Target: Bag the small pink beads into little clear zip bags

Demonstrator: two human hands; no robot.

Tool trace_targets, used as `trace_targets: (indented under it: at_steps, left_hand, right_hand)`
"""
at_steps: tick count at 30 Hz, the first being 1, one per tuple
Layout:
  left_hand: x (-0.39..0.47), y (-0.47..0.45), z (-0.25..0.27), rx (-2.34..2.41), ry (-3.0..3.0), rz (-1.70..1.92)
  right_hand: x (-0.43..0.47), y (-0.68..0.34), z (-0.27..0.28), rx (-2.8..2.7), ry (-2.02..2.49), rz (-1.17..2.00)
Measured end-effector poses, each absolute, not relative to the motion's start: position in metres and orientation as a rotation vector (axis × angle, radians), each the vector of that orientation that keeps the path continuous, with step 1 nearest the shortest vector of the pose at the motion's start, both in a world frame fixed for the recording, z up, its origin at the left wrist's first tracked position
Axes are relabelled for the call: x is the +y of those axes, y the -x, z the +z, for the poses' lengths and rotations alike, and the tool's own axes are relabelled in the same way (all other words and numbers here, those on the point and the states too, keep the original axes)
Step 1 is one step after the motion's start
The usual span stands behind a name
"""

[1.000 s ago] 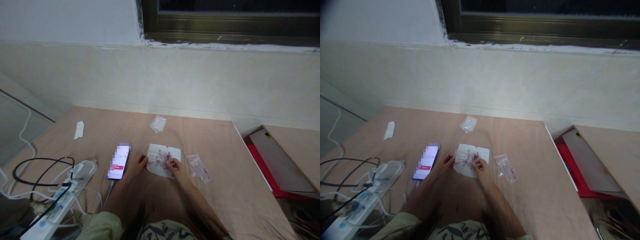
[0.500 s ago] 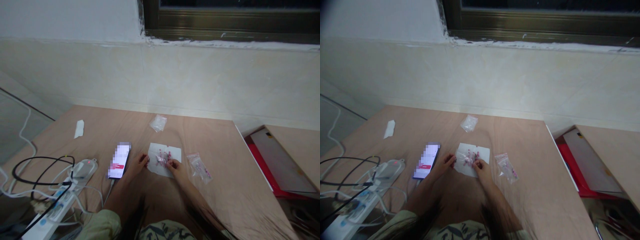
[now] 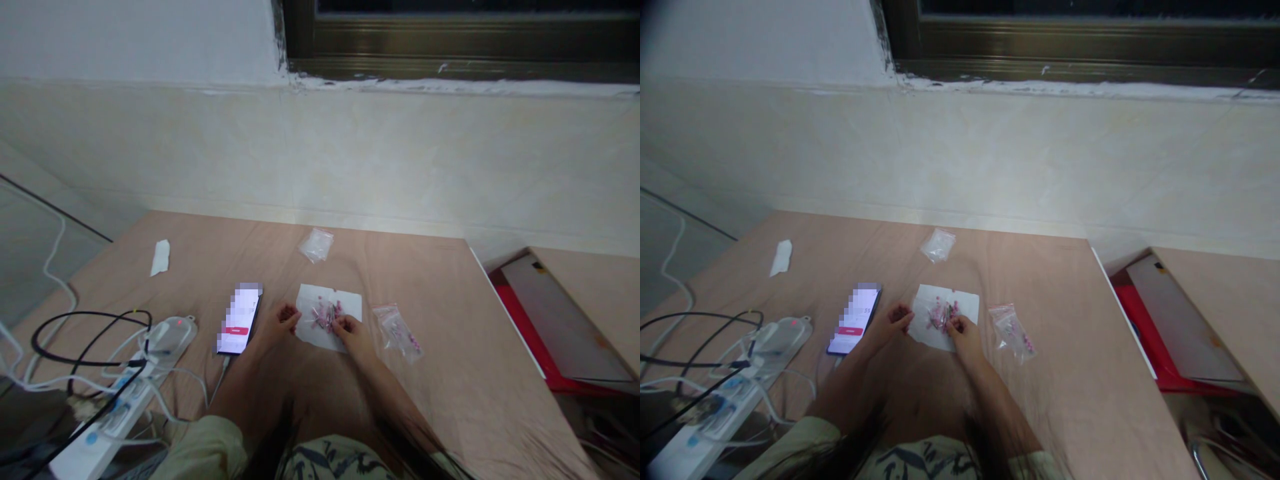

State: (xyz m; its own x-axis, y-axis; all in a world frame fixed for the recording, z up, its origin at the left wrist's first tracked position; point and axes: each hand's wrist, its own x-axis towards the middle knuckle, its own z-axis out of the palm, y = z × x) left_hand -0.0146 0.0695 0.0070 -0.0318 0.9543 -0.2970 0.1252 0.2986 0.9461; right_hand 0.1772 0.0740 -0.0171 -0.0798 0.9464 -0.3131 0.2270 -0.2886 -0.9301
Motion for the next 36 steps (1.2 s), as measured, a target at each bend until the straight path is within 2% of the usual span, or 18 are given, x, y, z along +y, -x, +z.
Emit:
trace_targets:
  at_steps: [13, 36]
  left_hand:
    - [0.074, 0.01, -0.003, 1.368, -1.135, 0.795]
    - [0.077, -0.012, 0.015, 1.428, -1.135, 0.872]
  right_hand:
    - [0.076, -0.176, -0.025, -1.319, 1.577, 1.36]
    - [0.078, -0.174, -0.024, -1.302, 1.587, 1.354]
